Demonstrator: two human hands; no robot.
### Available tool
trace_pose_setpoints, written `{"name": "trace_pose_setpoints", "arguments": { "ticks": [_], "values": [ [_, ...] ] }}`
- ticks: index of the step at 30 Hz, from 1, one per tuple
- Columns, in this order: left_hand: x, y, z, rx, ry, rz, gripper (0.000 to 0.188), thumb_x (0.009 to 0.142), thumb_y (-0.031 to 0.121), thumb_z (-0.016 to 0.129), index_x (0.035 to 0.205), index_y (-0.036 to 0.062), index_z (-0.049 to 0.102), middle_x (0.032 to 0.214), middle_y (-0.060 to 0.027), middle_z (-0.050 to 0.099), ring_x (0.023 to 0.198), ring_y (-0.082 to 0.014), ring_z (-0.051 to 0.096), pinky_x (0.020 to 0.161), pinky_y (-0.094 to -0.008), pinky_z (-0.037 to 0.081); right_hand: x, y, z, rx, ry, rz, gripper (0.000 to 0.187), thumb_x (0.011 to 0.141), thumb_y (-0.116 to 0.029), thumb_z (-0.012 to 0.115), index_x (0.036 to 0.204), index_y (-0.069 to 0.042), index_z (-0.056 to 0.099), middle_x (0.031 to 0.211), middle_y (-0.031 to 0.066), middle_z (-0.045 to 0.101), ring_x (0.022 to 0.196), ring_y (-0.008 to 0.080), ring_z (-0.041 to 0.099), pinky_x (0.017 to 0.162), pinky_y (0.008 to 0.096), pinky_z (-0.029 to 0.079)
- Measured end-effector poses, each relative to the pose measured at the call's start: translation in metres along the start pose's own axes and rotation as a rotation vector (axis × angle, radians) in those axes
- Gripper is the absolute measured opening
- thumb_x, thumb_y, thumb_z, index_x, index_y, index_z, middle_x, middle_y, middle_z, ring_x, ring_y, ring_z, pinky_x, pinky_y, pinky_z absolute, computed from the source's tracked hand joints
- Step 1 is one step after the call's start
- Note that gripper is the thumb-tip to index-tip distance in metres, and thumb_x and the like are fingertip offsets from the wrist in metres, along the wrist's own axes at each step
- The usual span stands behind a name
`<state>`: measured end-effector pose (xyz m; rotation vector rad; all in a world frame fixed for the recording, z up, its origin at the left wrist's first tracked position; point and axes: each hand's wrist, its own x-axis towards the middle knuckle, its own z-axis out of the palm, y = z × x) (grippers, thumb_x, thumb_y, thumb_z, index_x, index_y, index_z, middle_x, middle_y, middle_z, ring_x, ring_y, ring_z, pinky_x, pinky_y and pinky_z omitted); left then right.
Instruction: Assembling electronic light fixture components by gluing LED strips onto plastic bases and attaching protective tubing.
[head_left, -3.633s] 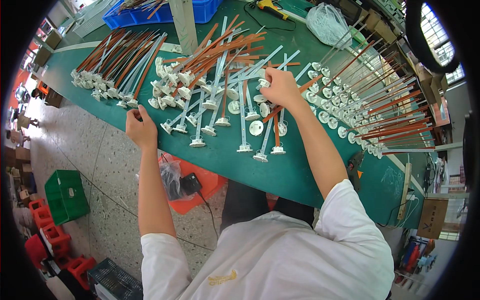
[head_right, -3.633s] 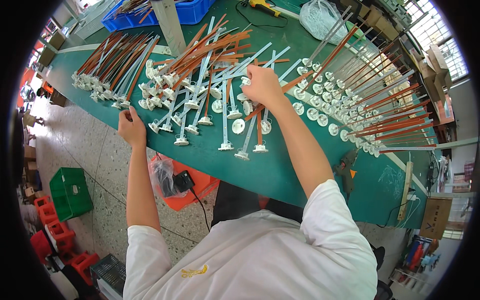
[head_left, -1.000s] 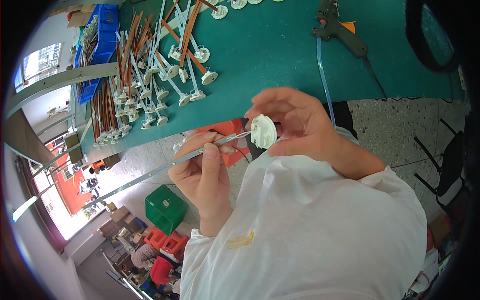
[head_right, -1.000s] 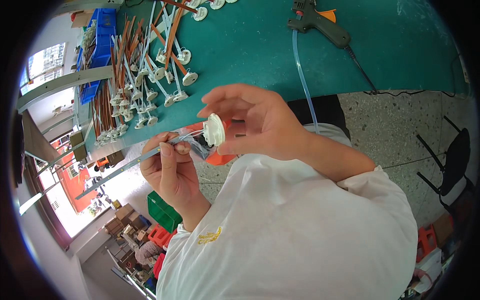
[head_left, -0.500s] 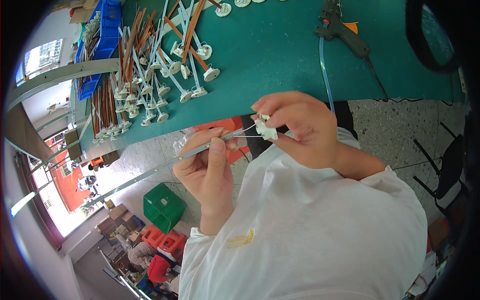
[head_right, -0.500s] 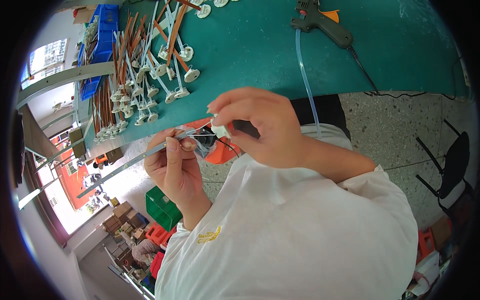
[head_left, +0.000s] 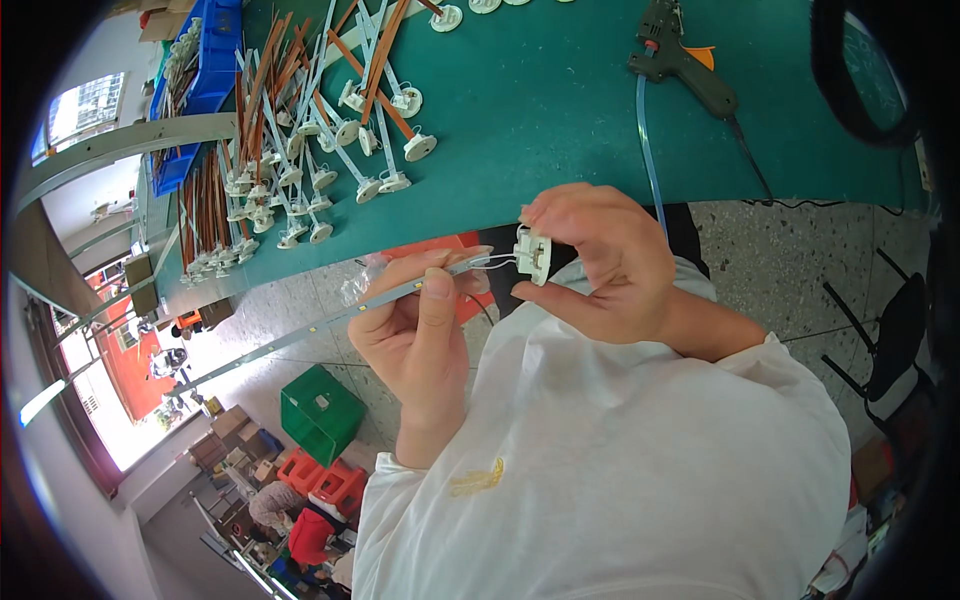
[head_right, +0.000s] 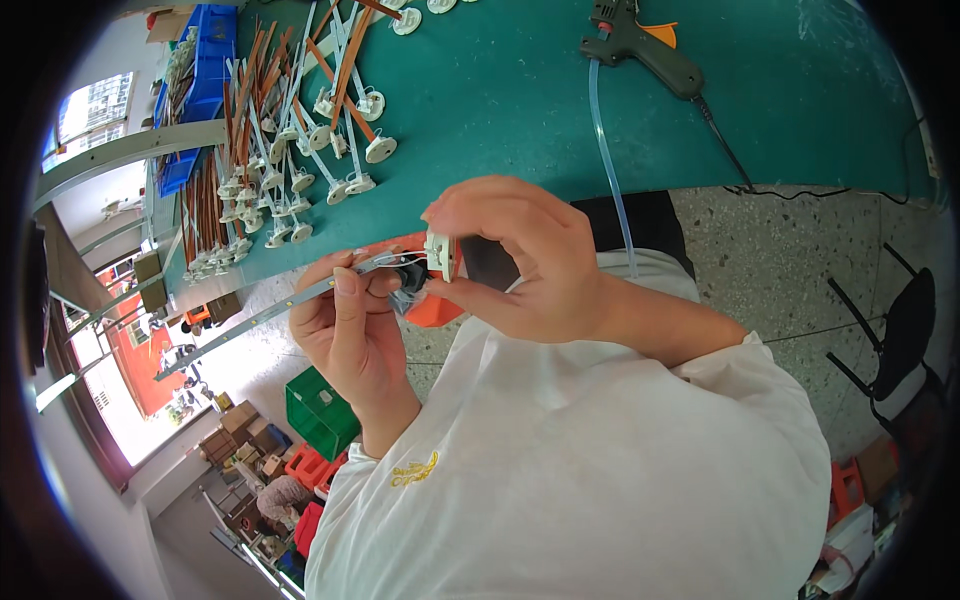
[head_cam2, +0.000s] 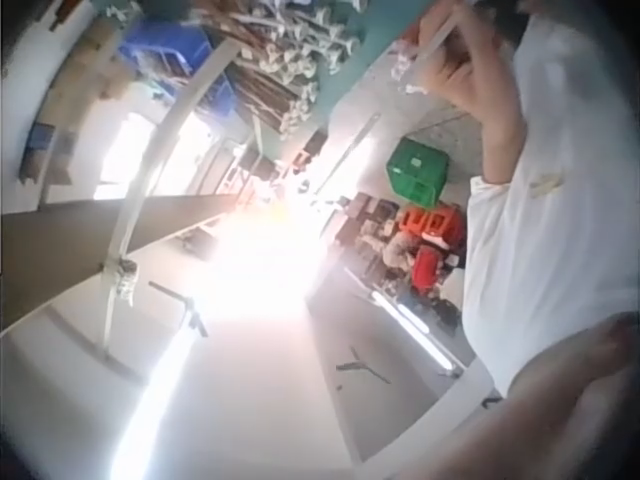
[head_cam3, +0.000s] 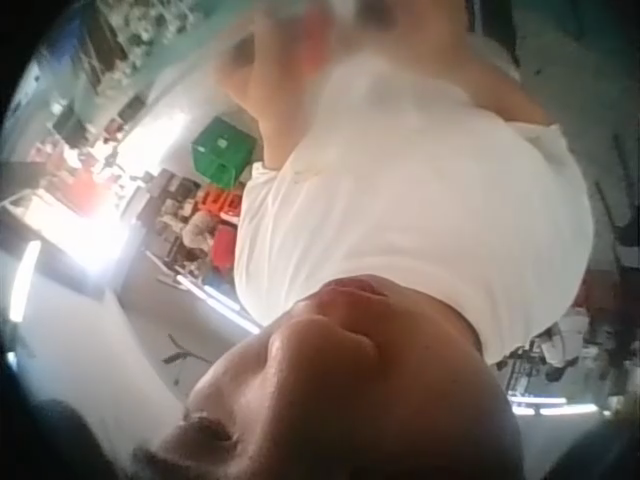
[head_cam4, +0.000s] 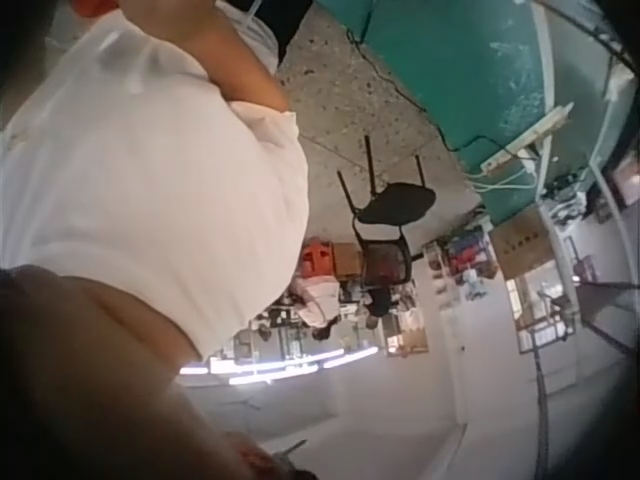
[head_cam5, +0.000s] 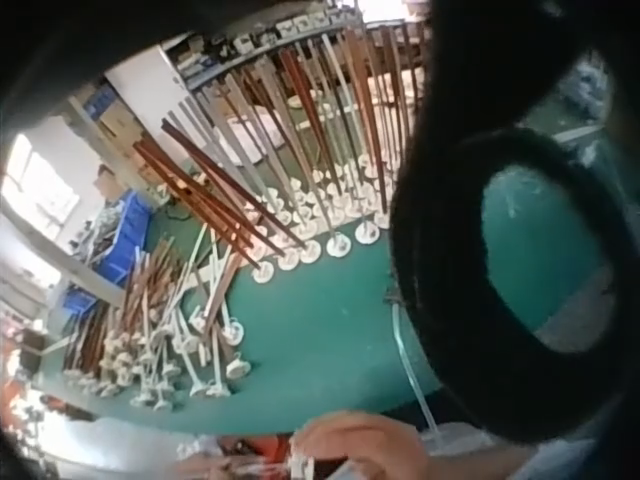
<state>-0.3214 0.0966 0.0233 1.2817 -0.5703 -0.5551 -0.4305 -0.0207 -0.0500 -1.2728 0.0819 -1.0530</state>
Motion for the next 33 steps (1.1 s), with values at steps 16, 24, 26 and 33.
{"name": "trace_pose_setpoints", "arguments": {
  "ticks": [16, 24, 26, 33],
  "values": [
    [-0.002, 0.011, -0.001, 0.206, 0.024, -0.042, 0.015, 0.092, 0.001, 0.064, 0.104, -0.0077, 0.065, 0.093, -0.0153, 0.071, 0.074, -0.0134, 0.067, 0.061, -0.0198, 0.05, -0.001, -0.003, 0.004, 0.236, -0.009, 0.287, 0.059, 0.072, 0.013, 0.077, 0.126, 0.006, 0.056, 0.131, 0.0241, 0.055, 0.114, 0.0331, 0.062, 0.095, 0.0403, 0.055],
    [-0.001, 0.006, 0.0, 0.243, 0.017, 0.035, 0.013, 0.091, -0.002, 0.064, 0.101, -0.0084, 0.067, 0.097, -0.0184, 0.072, 0.076, -0.012, 0.067, 0.064, -0.0195, 0.052, -0.002, -0.001, -0.005, -0.151, -0.221, 0.096, 0.06, 0.071, 0.006, 0.081, 0.125, 0.012, 0.055, 0.119, 0.0255, 0.063, 0.103, 0.0308, 0.068, 0.085, 0.0365, 0.059],
    [-0.002, 0.01, -0.003, 0.258, 0.002, 0.018, 0.013, 0.091, -0.002, 0.063, 0.101, -0.0085, 0.067, 0.097, -0.0185, 0.072, 0.077, -0.0124, 0.068, 0.065, -0.0204, 0.053, -0.001, -0.002, -0.003, -0.129, -0.219, 0.109, 0.06, 0.072, 0.006, 0.081, 0.125, 0.012, 0.055, 0.12, 0.0253, 0.062, 0.104, 0.0306, 0.068, 0.086, 0.0362, 0.058],
    [-0.004, 0.01, -0.007, 0.166, 0.006, 0.033, 0.013, 0.092, -0.001, 0.062, 0.103, -0.0086, 0.065, 0.096, -0.0173, 0.07, 0.079, -0.0164, 0.07, 0.067, -0.0241, 0.057, -0.004, 0.005, -0.004, -0.094, -0.182, 0.117, 0.058, 0.075, 0.009, 0.077, 0.127, 0.012, 0.053, 0.124, 0.0245, 0.06, 0.106, 0.0303, 0.067, 0.09, 0.0362, 0.057]
  ]
}}
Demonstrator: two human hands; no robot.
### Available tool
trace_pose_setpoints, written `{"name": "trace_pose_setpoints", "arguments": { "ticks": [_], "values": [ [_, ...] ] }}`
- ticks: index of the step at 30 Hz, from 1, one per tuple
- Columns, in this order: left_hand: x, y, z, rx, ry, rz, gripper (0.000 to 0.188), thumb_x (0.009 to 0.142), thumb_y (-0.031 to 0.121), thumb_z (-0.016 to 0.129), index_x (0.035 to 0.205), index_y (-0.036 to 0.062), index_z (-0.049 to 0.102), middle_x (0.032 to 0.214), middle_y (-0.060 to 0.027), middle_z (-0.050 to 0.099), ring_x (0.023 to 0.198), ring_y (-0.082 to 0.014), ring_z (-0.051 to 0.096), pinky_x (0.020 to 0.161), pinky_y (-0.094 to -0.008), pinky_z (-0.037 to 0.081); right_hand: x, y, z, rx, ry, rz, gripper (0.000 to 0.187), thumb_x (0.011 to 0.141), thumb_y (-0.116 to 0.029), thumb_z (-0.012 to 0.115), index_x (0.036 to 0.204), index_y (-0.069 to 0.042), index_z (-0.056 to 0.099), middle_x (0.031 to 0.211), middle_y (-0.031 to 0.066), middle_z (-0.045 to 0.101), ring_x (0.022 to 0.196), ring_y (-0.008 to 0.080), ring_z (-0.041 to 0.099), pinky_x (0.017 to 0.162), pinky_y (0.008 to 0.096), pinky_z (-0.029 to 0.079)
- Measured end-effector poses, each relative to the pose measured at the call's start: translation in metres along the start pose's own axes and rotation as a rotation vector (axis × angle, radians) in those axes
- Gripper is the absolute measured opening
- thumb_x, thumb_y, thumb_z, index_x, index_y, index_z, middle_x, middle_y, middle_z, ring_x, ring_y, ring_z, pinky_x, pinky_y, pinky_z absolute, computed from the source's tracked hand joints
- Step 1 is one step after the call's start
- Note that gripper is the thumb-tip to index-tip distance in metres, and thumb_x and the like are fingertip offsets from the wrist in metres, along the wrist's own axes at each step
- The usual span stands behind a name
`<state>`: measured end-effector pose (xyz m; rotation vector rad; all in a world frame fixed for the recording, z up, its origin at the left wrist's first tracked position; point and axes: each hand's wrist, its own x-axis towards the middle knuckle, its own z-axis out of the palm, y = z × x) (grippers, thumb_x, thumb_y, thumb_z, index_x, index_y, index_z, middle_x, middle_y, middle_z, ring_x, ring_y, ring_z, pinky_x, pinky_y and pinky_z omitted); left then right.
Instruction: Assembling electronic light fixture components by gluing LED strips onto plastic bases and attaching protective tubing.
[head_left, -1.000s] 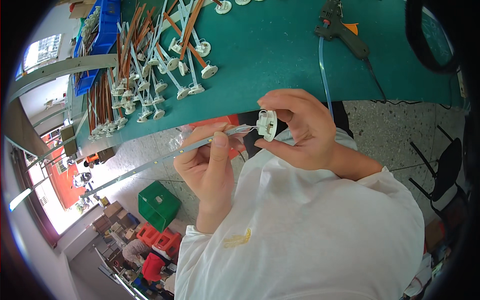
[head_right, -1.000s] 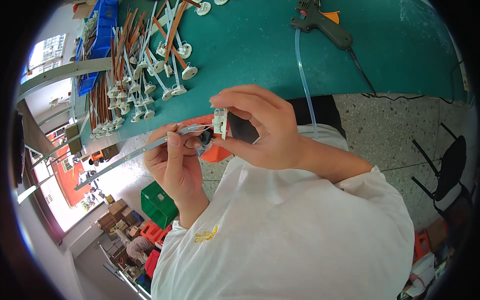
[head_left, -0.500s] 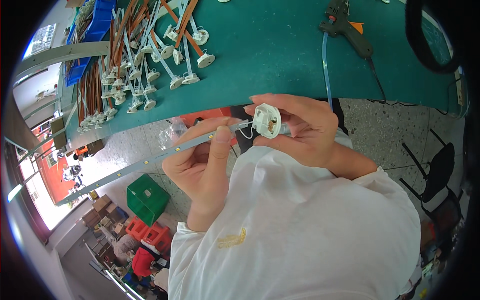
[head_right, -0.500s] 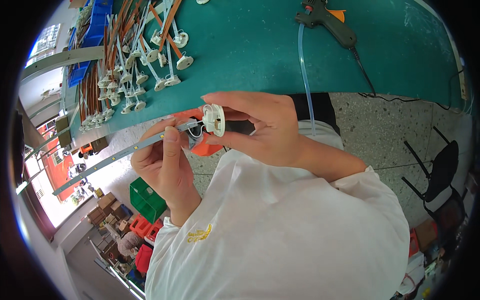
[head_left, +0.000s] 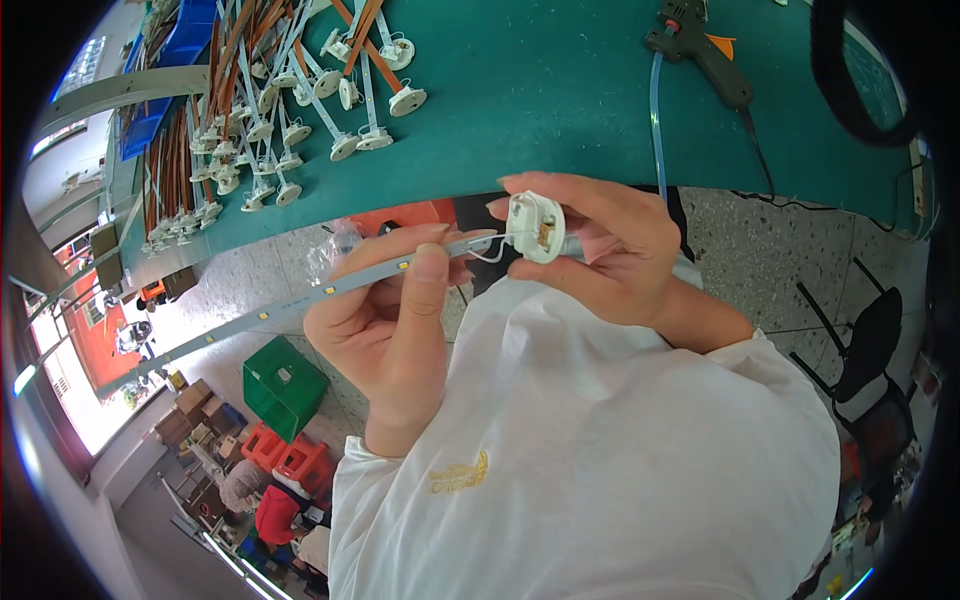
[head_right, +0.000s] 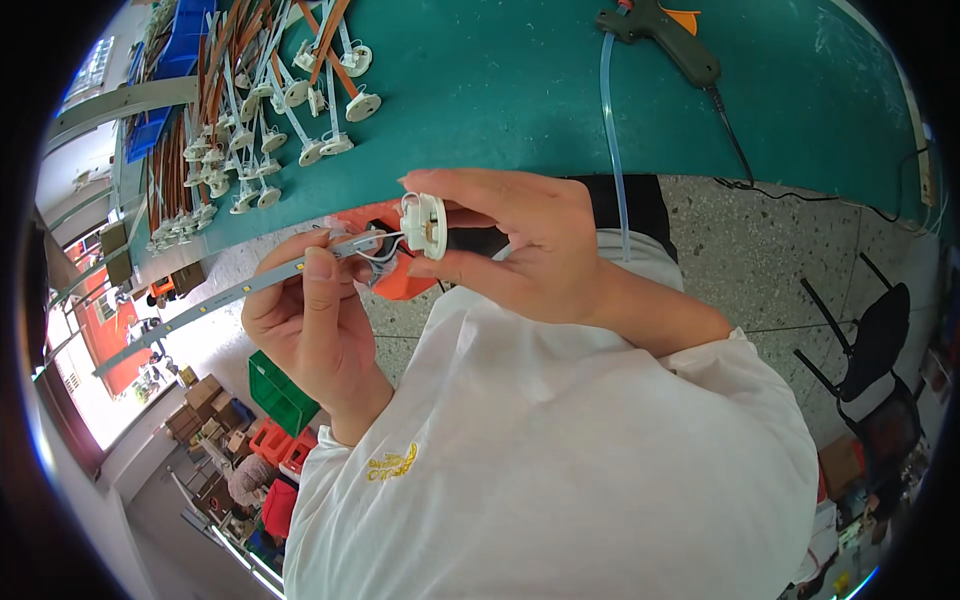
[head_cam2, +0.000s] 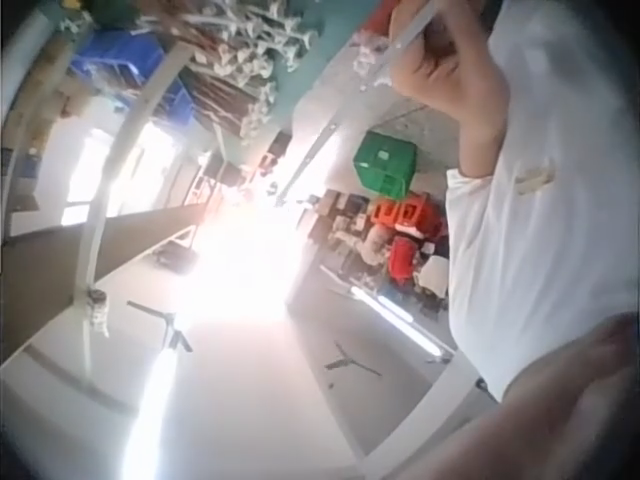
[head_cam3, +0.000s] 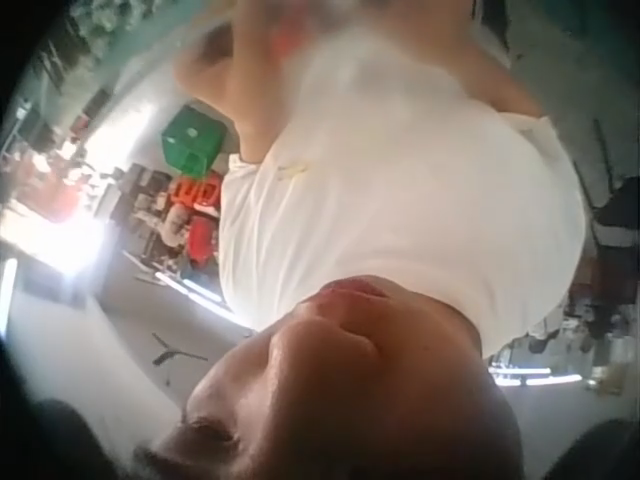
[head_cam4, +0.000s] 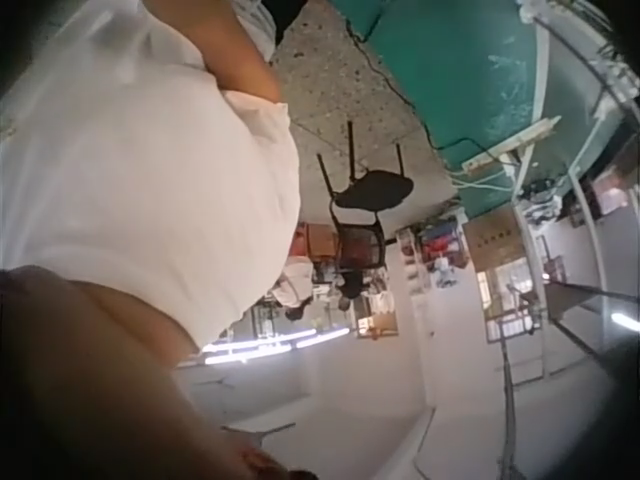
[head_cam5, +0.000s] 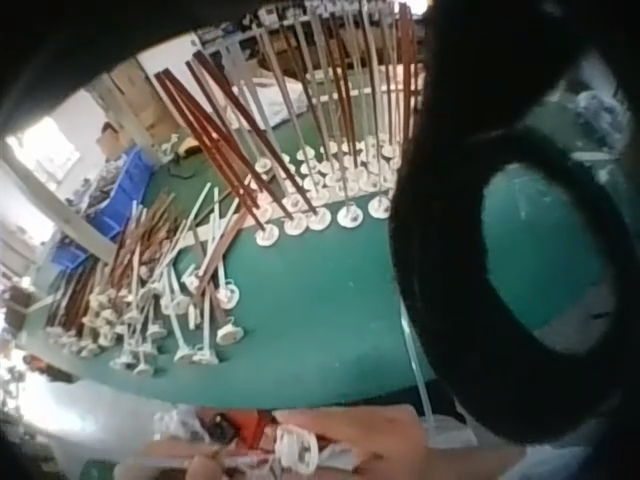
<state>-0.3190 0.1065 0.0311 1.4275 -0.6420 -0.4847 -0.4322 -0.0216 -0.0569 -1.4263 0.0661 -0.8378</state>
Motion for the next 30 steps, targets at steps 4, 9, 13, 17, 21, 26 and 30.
{"name": "trace_pose_setpoints", "arguments": {
  "ticks": [4, 9, 13, 17, 21, 26, 30],
  "values": [
    [0.002, -0.004, 0.005, -0.15, 0.0, -0.075, 0.013, 0.092, 0.0, 0.062, 0.103, -0.0084, 0.064, 0.096, -0.0166, 0.068, 0.08, -0.0182, 0.07, 0.067, -0.0253, 0.058, 0.001, 0.001, 0.003, 0.019, 0.029, 0.072, 0.057, 0.074, 0.01, 0.077, 0.127, 0.011, 0.053, 0.123, 0.0237, 0.061, 0.106, 0.0305, 0.067, 0.089, 0.0368, 0.057],
    [0.001, -0.011, 0.009, 0.057, 0.045, -0.006, 0.012, 0.092, 0.001, 0.063, 0.101, -0.007, 0.065, 0.095, -0.0149, 0.069, 0.08, -0.0168, 0.07, 0.065, -0.0235, 0.057, -0.002, -0.001, 0.0, -0.156, 0.006, -0.035, 0.058, 0.073, 0.007, 0.079, 0.126, 0.01, 0.055, 0.12, 0.0238, 0.062, 0.103, 0.0315, 0.068, 0.087, 0.0364, 0.058],
    [0.0, -0.011, 0.004, 0.105, 0.005, -0.048, 0.011, 0.092, 0.0, 0.063, 0.101, -0.0063, 0.065, 0.095, -0.0141, 0.07, 0.078, -0.0124, 0.068, 0.062, -0.0194, 0.052, -0.001, 0.001, -0.002, -0.179, 0.028, -0.084, 0.059, 0.072, 0.005, 0.081, 0.125, 0.01, 0.056, 0.12, 0.0241, 0.063, 0.102, 0.0321, 0.068, 0.086, 0.0363, 0.058],
    [0.001, -0.008, 0.006, 0.11, -0.035, -0.022, 0.012, 0.092, -0.001, 0.063, 0.102, -0.007, 0.066, 0.096, -0.0149, 0.071, 0.075, -0.0094, 0.066, 0.061, -0.0175, 0.05, 0.0, -0.003, -0.003, -0.196, 0.032, -0.095, 0.06, 0.071, 0.003, 0.082, 0.125, 0.01, 0.056, 0.118, 0.0243, 0.064, 0.102, 0.031, 0.069, 0.085, 0.0364, 0.058],
    [0.001, -0.012, 0.007, 0.114, -0.032, -0.001, 0.012, 0.092, -0.002, 0.062, 0.102, -0.008, 0.065, 0.097, -0.0162, 0.071, 0.074, -0.0098, 0.066, 0.061, -0.018, 0.05, 0.0, -0.002, -0.004, -0.206, 0.016, -0.095, 0.06, 0.071, 0.001, 0.083, 0.124, 0.009, 0.057, 0.117, 0.0244, 0.065, 0.101, 0.0311, 0.069, 0.085, 0.0368, 0.058],
    [-0.002, -0.008, 0.01, 0.075, -0.004, -0.032, 0.013, 0.092, -0.002, 0.063, 0.102, -0.0089, 0.065, 0.094, -0.0152, 0.071, 0.078, -0.0113, 0.068, 0.065, -0.0193, 0.053, -0.003, 0.0, -0.005, -0.232, 0.006, -0.126, 0.061, 0.071, 0.0, 0.083, 0.125, 0.009, 0.056, 0.118, 0.0244, 0.064, 0.1, 0.0321, 0.07, 0.084, 0.0372, 0.059],
    [-0.001, -0.006, 0.012, 0.066, -0.01, -0.041, 0.013, 0.091, -0.004, 0.063, 0.103, -0.0098, 0.065, 0.09, -0.0132, 0.07, 0.08, -0.013, 0.069, 0.069, -0.0207, 0.055, -0.004, -0.001, -0.007, -0.316, -0.011, -0.192, 0.061, 0.072, -0.002, 0.083, 0.126, 0.008, 0.056, 0.119, 0.0251, 0.064, 0.097, 0.0332, 0.07, 0.082, 0.0372, 0.059]
  ]
}}
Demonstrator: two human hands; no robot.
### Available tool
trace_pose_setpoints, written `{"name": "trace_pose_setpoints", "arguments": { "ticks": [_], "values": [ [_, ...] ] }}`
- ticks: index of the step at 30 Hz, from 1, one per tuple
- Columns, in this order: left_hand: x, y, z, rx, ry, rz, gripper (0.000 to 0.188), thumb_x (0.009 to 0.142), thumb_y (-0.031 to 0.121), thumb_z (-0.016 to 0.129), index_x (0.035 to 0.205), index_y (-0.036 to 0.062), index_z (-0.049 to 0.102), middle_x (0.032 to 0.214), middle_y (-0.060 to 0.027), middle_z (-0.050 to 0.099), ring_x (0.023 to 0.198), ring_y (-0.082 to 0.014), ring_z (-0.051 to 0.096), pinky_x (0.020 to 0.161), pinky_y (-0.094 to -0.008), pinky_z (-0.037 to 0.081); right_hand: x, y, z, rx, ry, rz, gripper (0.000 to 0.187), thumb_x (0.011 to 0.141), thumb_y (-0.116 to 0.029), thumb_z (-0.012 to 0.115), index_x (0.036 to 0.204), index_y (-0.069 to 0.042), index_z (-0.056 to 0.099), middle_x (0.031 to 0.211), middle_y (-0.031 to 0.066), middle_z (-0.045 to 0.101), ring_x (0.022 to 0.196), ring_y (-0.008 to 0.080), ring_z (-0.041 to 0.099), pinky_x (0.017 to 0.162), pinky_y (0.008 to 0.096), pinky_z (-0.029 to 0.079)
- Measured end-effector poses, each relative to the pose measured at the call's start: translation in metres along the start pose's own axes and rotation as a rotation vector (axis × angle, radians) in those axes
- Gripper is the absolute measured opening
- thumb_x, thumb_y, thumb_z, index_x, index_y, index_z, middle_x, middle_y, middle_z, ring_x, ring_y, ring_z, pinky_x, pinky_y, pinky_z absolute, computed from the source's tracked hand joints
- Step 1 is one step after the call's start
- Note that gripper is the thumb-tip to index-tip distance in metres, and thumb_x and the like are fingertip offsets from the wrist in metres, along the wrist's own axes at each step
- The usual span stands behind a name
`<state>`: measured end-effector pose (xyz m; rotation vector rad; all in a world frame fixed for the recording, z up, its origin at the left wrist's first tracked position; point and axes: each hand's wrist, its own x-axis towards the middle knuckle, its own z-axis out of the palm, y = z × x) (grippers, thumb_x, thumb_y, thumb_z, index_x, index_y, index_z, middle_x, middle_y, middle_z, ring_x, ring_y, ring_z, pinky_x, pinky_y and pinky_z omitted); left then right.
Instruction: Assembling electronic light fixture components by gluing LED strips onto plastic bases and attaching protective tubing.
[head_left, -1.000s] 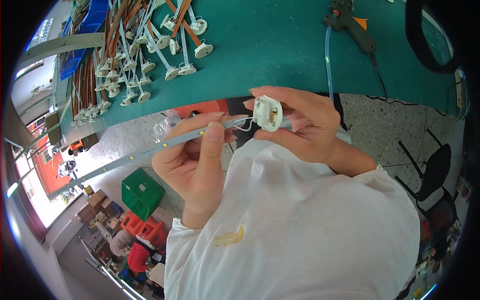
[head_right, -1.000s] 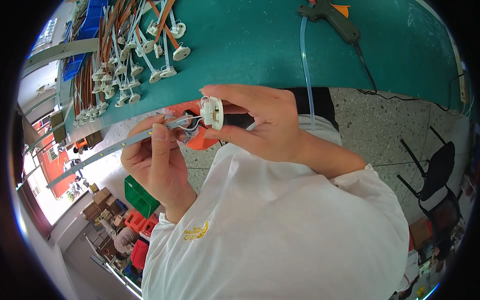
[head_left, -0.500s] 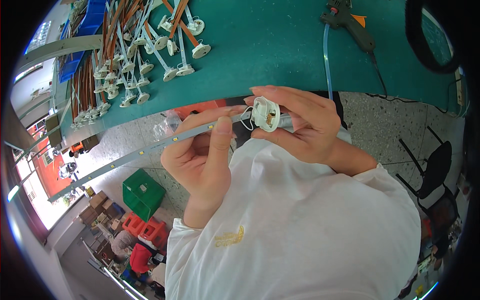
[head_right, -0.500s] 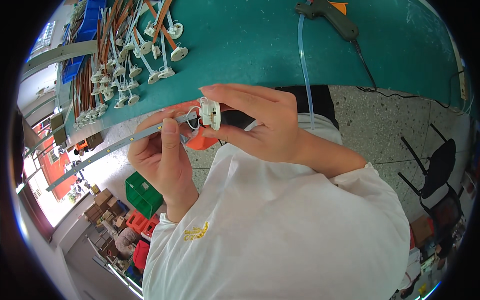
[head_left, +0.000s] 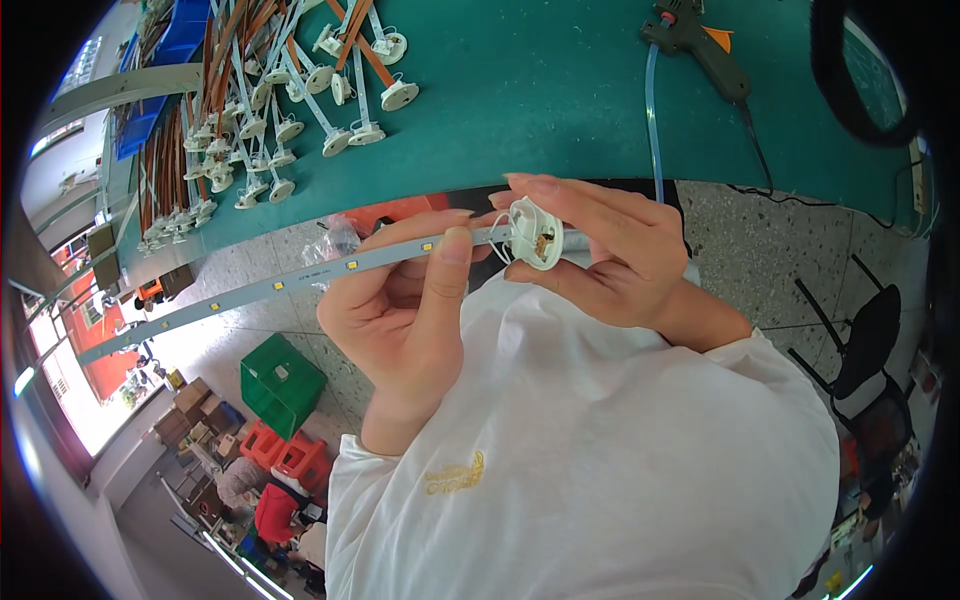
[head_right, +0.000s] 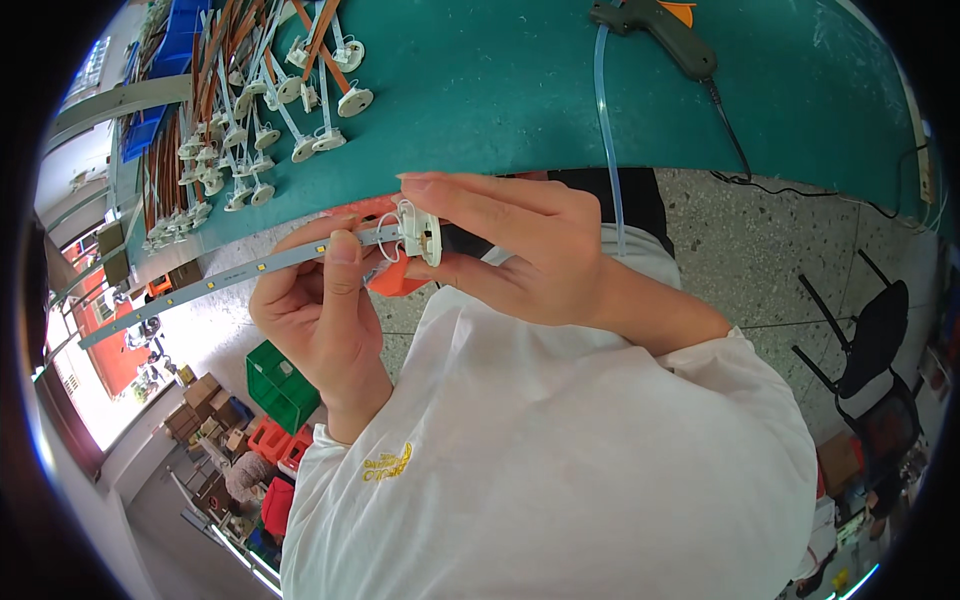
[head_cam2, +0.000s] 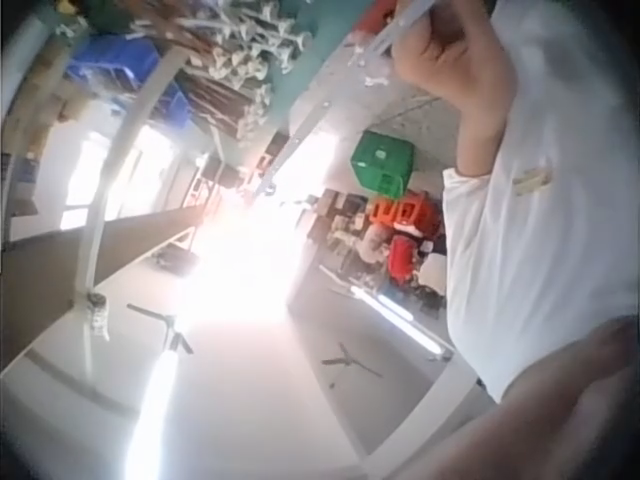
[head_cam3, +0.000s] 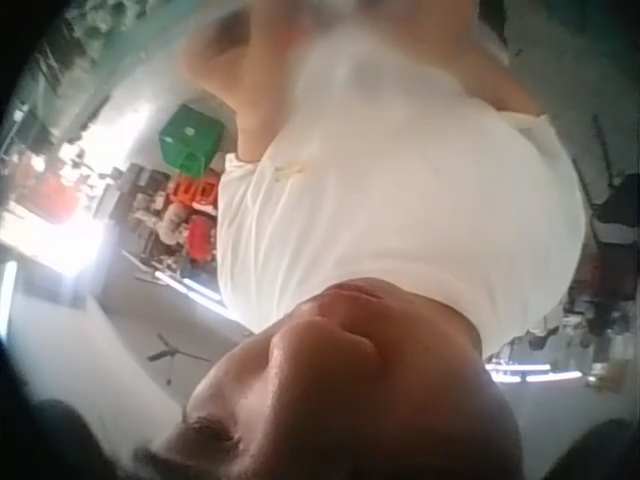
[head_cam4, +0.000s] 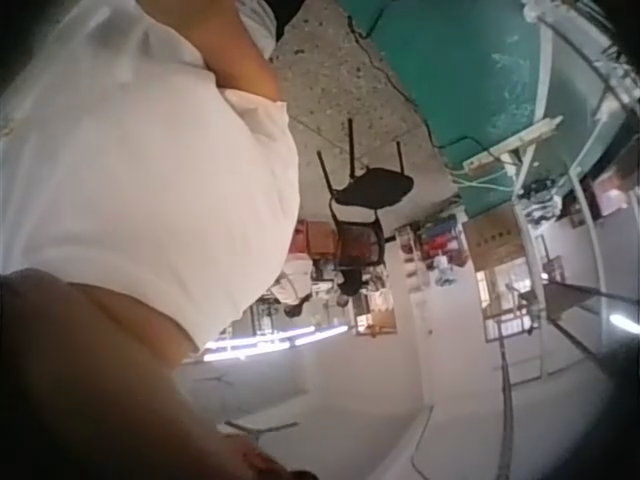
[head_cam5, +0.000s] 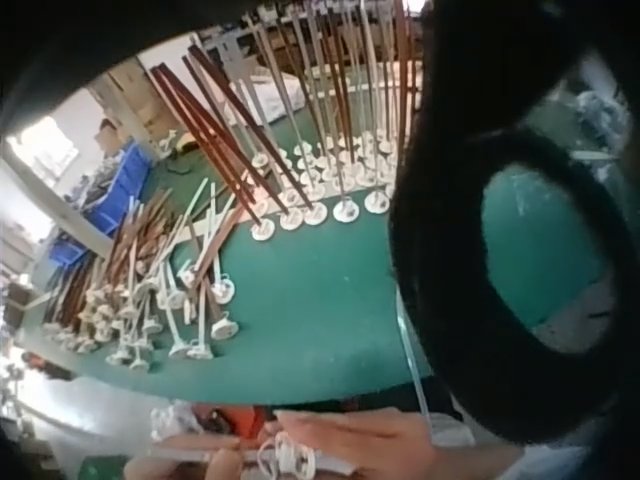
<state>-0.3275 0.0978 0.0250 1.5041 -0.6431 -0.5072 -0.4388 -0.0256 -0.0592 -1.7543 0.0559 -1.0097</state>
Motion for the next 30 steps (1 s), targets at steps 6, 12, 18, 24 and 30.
{"name": "trace_pose_setpoints", "arguments": {
  "ticks": [6, 12, 18, 24, 30],
  "values": [
    [0.003, 0.005, -0.003, 0.048, -0.083, 0.025, 0.012, 0.091, -0.007, 0.061, 0.101, -0.0106, 0.065, 0.096, -0.0177, 0.071, 0.084, -0.0154, 0.07, 0.072, -0.0221, 0.055, 0.006, -0.009, -0.005, -0.091, -0.023, 0.004, 0.062, 0.07, -0.005, 0.085, 0.125, 0.007, 0.058, 0.112, 0.0248, 0.067, 0.098, 0.035, 0.07, 0.082, 0.0374, 0.059],
    [-0.006, -0.004, 0.001, -0.055, -0.026, 0.082, 0.011, 0.09, -0.008, 0.059, 0.1, -0.0108, 0.064, 0.099, -0.0211, 0.07, 0.088, -0.0188, 0.07, 0.075, -0.0242, 0.056, 0.003, -0.013, 0.001, -0.12, -0.001, -0.038, 0.063, 0.07, -0.009, 0.086, 0.124, 0.008, 0.058, 0.109, 0.026, 0.067, 0.096, 0.0341, 0.071, 0.083, 0.0383, 0.059],
    [-0.003, -0.01, -0.009, -0.092, -0.111, 0.017, 0.01, 0.09, -0.009, 0.059, 0.099, -0.0107, 0.063, 0.1, -0.023, 0.07, 0.089, -0.0198, 0.07, 0.076, -0.0249, 0.057, 0.001, -0.011, 0.001, -0.11, -0.014, -0.031, 0.064, 0.068, -0.009, 0.087, 0.123, 0.008, 0.059, 0.109, 0.0263, 0.068, 0.095, 0.0335, 0.071, 0.082, 0.0375, 0.059],
    [0.0, -0.018, -0.004, -0.118, -0.059, 0.047, 0.009, 0.091, -0.008, 0.058, 0.1, -0.0096, 0.062, 0.102, -0.0248, 0.07, 0.09, -0.0202, 0.07, 0.077, -0.0259, 0.057, 0.007, -0.011, 0.007, -0.184, 0.031, -0.042, 0.062, 0.067, -0.011, 0.088, 0.12, 0.008, 0.061, 0.107, 0.0261, 0.068, 0.094, 0.0328, 0.071, 0.082, 0.0364, 0.059],
    [0.011, -0.012, -0.019, -0.064, -0.082, 0.062, 0.012, 0.09, -0.009, 0.059, 0.101, -0.008, 0.064, 0.101, -0.0198, 0.071, 0.09, -0.0174, 0.07, 0.076, -0.0249, 0.057, 0.022, -0.016, 0.014, -0.238, -0.013, 0.009, 0.06, 0.069, -0.012, 0.087, 0.12, 0.008, 0.062, 0.108, 0.0231, 0.069, 0.091, 0.0297, 0.072, 0.079, 0.0335, 0.059]
  ]
}}
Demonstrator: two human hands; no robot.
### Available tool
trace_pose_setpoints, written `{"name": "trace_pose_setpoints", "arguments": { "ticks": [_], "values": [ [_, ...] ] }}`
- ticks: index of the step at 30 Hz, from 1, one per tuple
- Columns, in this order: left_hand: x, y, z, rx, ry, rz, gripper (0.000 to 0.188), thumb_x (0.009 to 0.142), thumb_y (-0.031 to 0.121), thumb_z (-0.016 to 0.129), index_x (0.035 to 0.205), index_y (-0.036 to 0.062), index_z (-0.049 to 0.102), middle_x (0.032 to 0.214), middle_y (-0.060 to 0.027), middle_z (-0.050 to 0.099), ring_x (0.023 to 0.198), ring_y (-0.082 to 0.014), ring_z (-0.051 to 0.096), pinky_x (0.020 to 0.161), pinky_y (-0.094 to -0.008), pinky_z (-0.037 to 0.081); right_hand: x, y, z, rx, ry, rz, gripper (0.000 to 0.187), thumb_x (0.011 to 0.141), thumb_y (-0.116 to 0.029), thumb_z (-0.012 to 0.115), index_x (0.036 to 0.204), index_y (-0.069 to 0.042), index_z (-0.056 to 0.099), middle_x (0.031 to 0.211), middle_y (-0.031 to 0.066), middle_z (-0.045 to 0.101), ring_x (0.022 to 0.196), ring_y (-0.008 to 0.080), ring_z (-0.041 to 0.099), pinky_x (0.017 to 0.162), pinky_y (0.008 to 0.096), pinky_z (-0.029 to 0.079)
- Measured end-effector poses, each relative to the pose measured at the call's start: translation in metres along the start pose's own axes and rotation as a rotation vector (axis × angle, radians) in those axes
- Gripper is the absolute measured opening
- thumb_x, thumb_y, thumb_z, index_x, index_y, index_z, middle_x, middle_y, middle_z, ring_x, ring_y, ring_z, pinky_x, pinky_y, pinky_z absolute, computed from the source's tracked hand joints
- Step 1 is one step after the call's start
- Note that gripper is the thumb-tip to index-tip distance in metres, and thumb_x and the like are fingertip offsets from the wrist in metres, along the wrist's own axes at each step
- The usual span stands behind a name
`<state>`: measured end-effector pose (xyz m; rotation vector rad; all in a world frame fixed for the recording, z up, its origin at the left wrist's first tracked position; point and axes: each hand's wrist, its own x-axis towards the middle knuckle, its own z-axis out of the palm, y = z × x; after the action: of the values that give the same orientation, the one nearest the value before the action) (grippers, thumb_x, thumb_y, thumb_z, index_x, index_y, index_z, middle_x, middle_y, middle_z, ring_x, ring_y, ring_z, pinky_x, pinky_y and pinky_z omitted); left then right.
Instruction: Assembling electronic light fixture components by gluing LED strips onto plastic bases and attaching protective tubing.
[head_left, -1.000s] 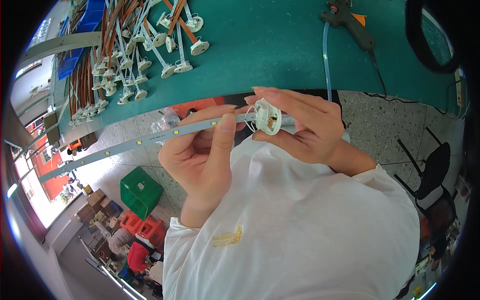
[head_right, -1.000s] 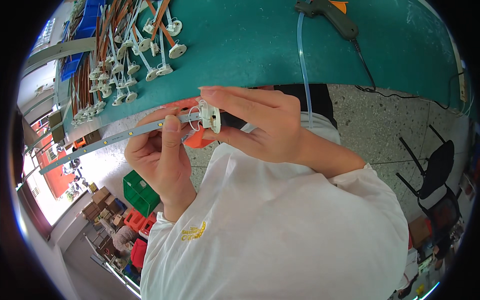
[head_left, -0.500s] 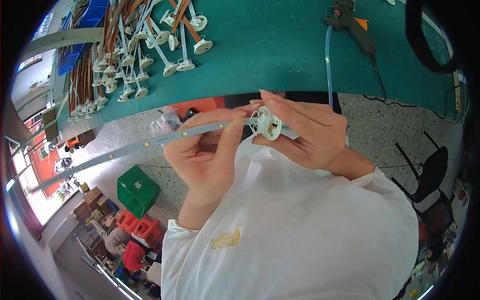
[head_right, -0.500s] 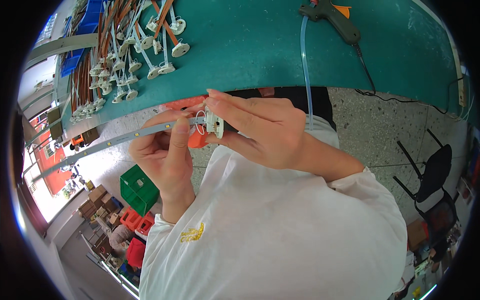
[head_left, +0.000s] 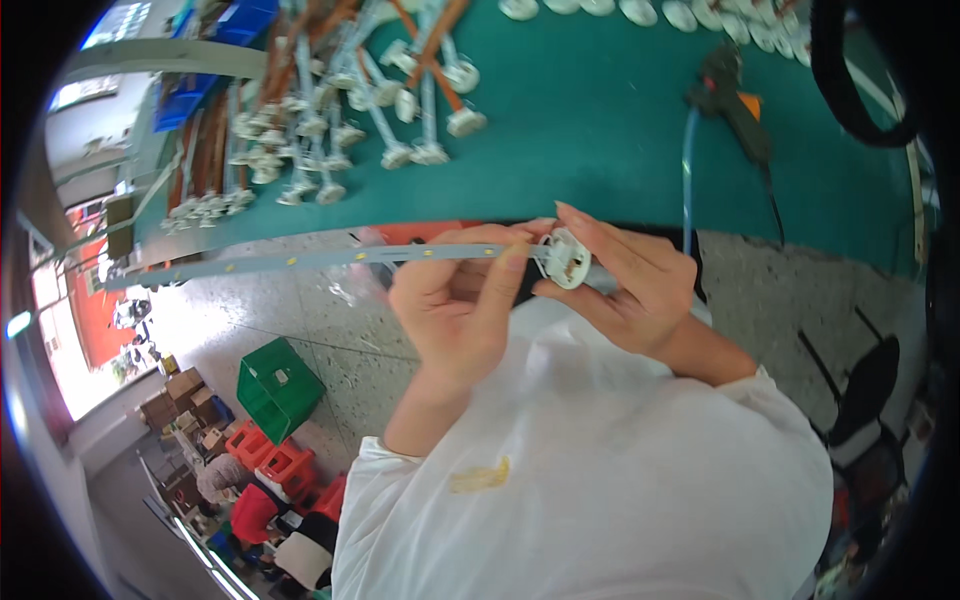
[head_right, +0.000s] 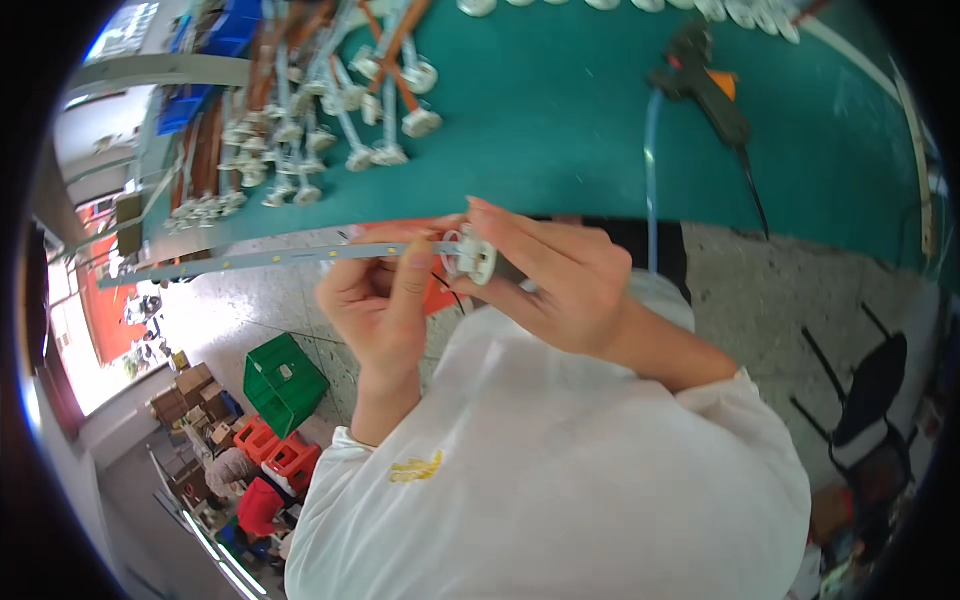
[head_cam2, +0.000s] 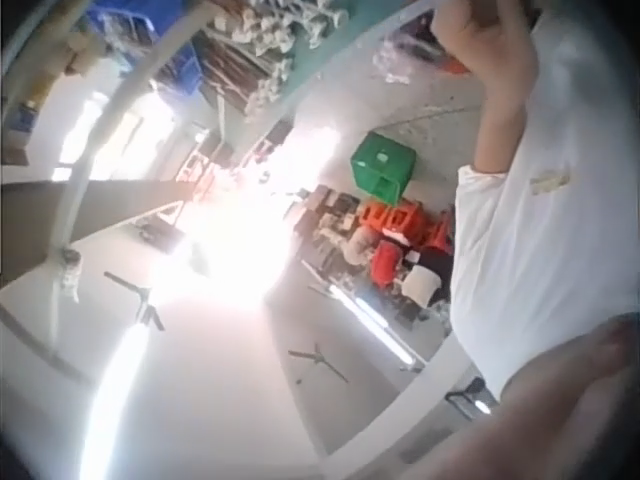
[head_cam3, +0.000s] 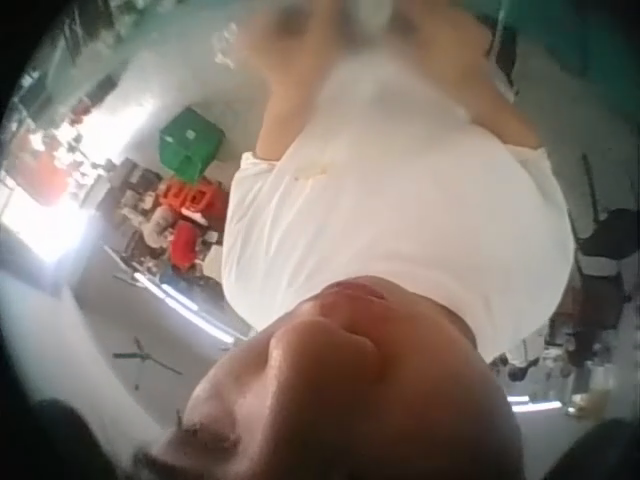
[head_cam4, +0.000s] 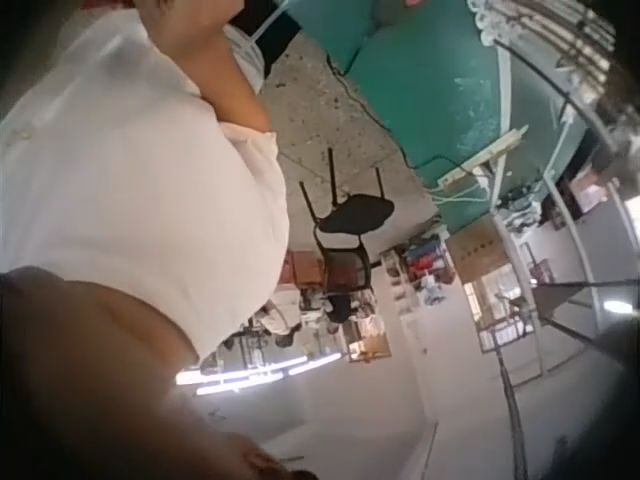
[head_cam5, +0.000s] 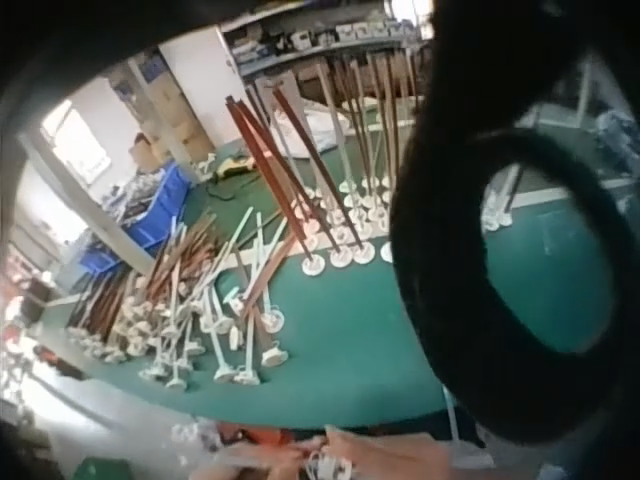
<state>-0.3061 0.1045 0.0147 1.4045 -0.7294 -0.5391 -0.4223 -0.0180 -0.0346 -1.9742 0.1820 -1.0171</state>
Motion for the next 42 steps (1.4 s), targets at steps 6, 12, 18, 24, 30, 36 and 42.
{"name": "trace_pose_setpoints", "arguments": {
  "ticks": [6, 12, 18, 24, 30, 36, 42],
  "values": [
    [0.045, 0.005, -0.056, 0.262, 0.383, 0.126, 0.012, 0.097, 0.008, 0.056, 0.101, -0.0004, 0.064, 0.088, -0.0072, 0.071, 0.074, -0.0092, 0.064, 0.064, -0.0223, 0.051, 0.026, 0.013, 0.018, -0.026, 0.045, 0.013, 0.062, 0.074, -0.007, 0.08, 0.129, 0.007, 0.054, 0.123, 0.0236, 0.062, 0.11, 0.0316, 0.064, 0.088, 0.0381, 0.055],
    [0.144, 0.025, -0.233, 1.048, 0.43, 0.159, 0.019, 0.099, 0.02, 0.054, 0.101, 0.0024, 0.059, 0.081, -0.0097, 0.067, 0.073, -0.0213, 0.067, 0.065, -0.035, 0.053, 0.025, 0.076, 0.022, -0.46, 0.019, 0.067, 0.029, 0.075, -0.008, 0.075, 0.101, 0.0, 0.065, 0.115, 0.017, 0.064, 0.106, 0.0364, 0.06, 0.089, 0.0427, 0.05],
    [0.223, 0.015, -0.268, 1.916, 0.11, -0.277, 0.025, 0.093, 0.022, 0.055, 0.114, 0.0094, 0.061, 0.108, -0.0204, 0.067, 0.101, -0.0416, 0.065, 0.081, -0.0515, 0.053, 0.023, 0.094, 0.028, -0.553, -0.034, 0.097, 0.022, 0.075, -0.008, 0.074, 0.094, 0.0, 0.066, 0.114, 0.0134, 0.065, 0.105, 0.0339, 0.058, 0.089, 0.0424, 0.049],
    [0.258, -0.004, -0.25, 2.054, 0.011, -0.369, 0.023, 0.089, 0.02, 0.057, 0.107, 0.0082, 0.067, 0.112, -0.0184, 0.066, 0.105, -0.0372, 0.065, 0.083, -0.0501, 0.055, 0.023, 0.093, 0.024, -0.535, -0.049, 0.086, 0.022, 0.074, -0.009, 0.074, 0.093, 0.0, 0.067, 0.113, 0.0122, 0.065, 0.104, 0.0328, 0.058, 0.088, 0.0423, 0.049],
    [0.244, -0.032, -0.164, 1.609, -0.126, 0.234, 0.027, 0.09, 0.03, 0.061, 0.101, 0.0073, 0.07, 0.102, -0.0178, 0.068, 0.09, -0.0366, 0.065, 0.079, -0.0463, 0.052, 0.025, 0.094, 0.026, -0.564, -0.053, 0.107, 0.021, 0.074, -0.009, 0.074, 0.092, -0.001, 0.066, 0.113, 0.0113, 0.065, 0.102, 0.0317, 0.058, 0.086, 0.0421, 0.049],
    [0.243, -0.079, -0.092, 1.385, -0.357, 0.227, 0.029, 0.088, 0.031, 0.063, 0.093, 0.0043, 0.072, 0.097, -0.017, 0.068, 0.088, -0.0367, 0.065, 0.08, -0.0459, 0.051, 0.025, 0.093, 0.026, -0.549, -0.042, 0.115, 0.021, 0.073, -0.009, 0.074, 0.091, -0.002, 0.065, 0.112, 0.0103, 0.065, 0.102, 0.0307, 0.058, 0.086, 0.042, 0.049],
    [0.27, -0.1, -0.086, 1.454, -0.398, 0.082, 0.03, 0.085, 0.029, 0.065, 0.082, 0.0005, 0.072, 0.077, -0.0176, 0.068, 0.077, -0.0349, 0.066, 0.073, -0.0445, 0.052, 0.024, 0.095, 0.026, -0.51, -0.033, 0.117, 0.021, 0.073, -0.009, 0.074, 0.091, -0.003, 0.065, 0.112, 0.0099, 0.065, 0.102, 0.0299, 0.058, 0.085, 0.0419, 0.049]
  ]
}}
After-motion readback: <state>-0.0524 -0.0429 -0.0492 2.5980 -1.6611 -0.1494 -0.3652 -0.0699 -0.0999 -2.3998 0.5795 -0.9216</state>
